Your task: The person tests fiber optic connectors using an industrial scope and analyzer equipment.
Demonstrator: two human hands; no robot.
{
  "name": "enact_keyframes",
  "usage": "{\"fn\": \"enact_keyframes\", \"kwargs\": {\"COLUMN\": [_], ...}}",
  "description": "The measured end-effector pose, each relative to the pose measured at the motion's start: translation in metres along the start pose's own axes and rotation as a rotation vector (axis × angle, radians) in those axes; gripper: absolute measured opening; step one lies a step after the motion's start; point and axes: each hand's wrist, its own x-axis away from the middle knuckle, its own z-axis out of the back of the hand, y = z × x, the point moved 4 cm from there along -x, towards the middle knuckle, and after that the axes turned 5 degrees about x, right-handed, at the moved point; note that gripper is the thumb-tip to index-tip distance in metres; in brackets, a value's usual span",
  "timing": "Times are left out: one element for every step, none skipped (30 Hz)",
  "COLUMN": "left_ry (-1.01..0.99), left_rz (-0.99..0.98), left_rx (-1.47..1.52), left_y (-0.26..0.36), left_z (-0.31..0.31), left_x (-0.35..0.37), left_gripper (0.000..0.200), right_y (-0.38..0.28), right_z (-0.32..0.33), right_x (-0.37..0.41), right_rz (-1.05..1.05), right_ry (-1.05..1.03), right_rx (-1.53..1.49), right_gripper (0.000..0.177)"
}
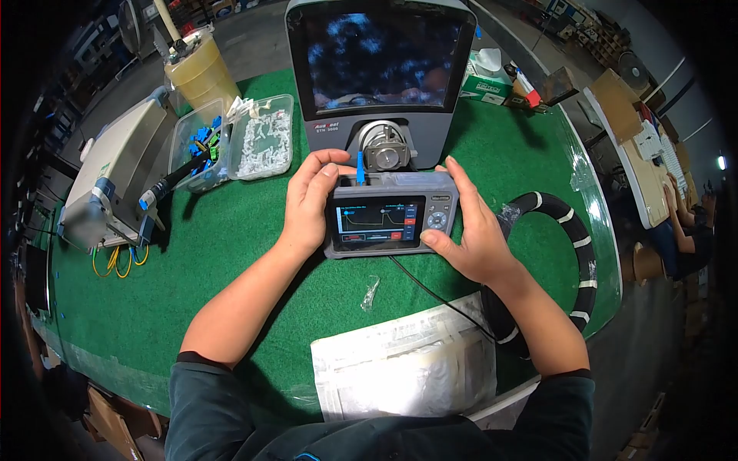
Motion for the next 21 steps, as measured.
{"fn": "enact_keyframes", "kwargs": {"left_ry": [0.004, 0.002, 0.001, 0.002, 0.003, 0.003, -0.001, -0.005, -0.006, -0.010, -0.014, -0.012, -0.026, -0.039, -0.038, -0.049, -0.060, -0.060, -0.058, -0.057, -0.059], "left_rz": [-0.005, -0.002, -0.003, -0.009, -0.013, -0.014, -0.043, -0.071, -0.069, -0.050, -0.030, -0.027, -0.019, -0.015, -0.017, -0.030, -0.042, -0.043, -0.054, -0.065, -0.065], "left_rx": [-0.020, 0.004, 0.005, -0.008, -0.021, -0.021, 0.021, 0.062, 0.062, 0.088, 0.113, 0.113, 0.120, 0.128, 0.127, 0.129, 0.131, 0.130, 0.116, 0.102, 0.101], "left_y": [0.002, 0.000, -0.002, -0.004, -0.006, -0.007, -0.007, -0.006, -0.006, -0.005, -0.005, -0.006, -0.006, -0.007, -0.008, -0.009, -0.009, -0.009, -0.009, -0.009, -0.009], "left_z": [-0.001, 0.000, 0.001, 0.003, 0.004, 0.006, 0.006, 0.006, 0.005, 0.004, 0.003, 0.004, 0.004, 0.004, 0.005, 0.006, 0.006, 0.006, 0.007, 0.007, 0.007], "left_x": [0.000, -0.001, -0.001, -0.002, -0.003, -0.003, -0.004, -0.005, -0.005, -0.005, -0.004, -0.003, -0.004, -0.005, -0.005, -0.005, -0.005, -0.005, -0.005, -0.005, -0.006], "left_gripper": [0.044, 0.043, 0.043, 0.043, 0.043, 0.043, 0.037, 0.031, 0.031, 0.032, 0.033, 0.033, 0.037, 0.042, 0.042, 0.048, 0.054, 0.054, 0.057, 0.060, 0.060], "right_y": [0.000, 0.000, 0.000, 0.000, 0.000, -0.001, -0.001, -0.001, -0.001, -0.001, -0.001, 0.000, 0.000, 0.000, -0.001, -0.002, -0.002, -0.003, -0.004, -0.004, -0.005], "right_z": [0.000, 0.000, 0.000, 0.000, 0.000, 0.000, 0.000, 0.001, 0.001, 0.000, 0.000, -0.001, -0.001, -0.001, 0.000, 0.000, 0.000, 0.001, 0.003, 0.003, 0.004], "right_x": [-0.001, -0.001, -0.001, -0.001, -0.001, -0.001, -0.001, -0.002, -0.002, -0.001, -0.001, 0.000, -0.001, -0.001, -0.001, -0.001, -0.001, -0.001, -0.001, -0.001, -0.001], "right_rz": [-0.002, -0.002, -0.001, 0.000, 0.001, 0.015, 0.030, 0.030, 0.030, 0.029, 0.026, 0.012, 0.000, 0.003, 0.013, 0.023, 0.025, 0.070, 0.115, 0.116, 0.132], "right_ry": [0.002, 0.003, 0.004, 0.005, 0.004, 0.008, 0.013, 0.014, 0.014, 0.013, 0.010, 0.009, 0.009, 0.009, 0.016, 0.022, 0.021, 0.055, 0.090, 0.092, 0.108], "right_rx": [-0.011, -0.009, -0.009, -0.009, -0.009, -0.002, 0.005, 0.005, 0.017, 0.027, 0.025, 0.021, 0.018, 0.018, 0.027, 0.037, 0.036, 0.071, 0.106, 0.106, 0.106], "right_gripper": [0.102, 0.102, 0.102, 0.102, 0.102, 0.102, 0.102, 0.102, 0.102, 0.102, 0.102, 0.102, 0.102, 0.102, 0.101, 0.099, 0.099, 0.097, 0.095, 0.095, 0.092]}}
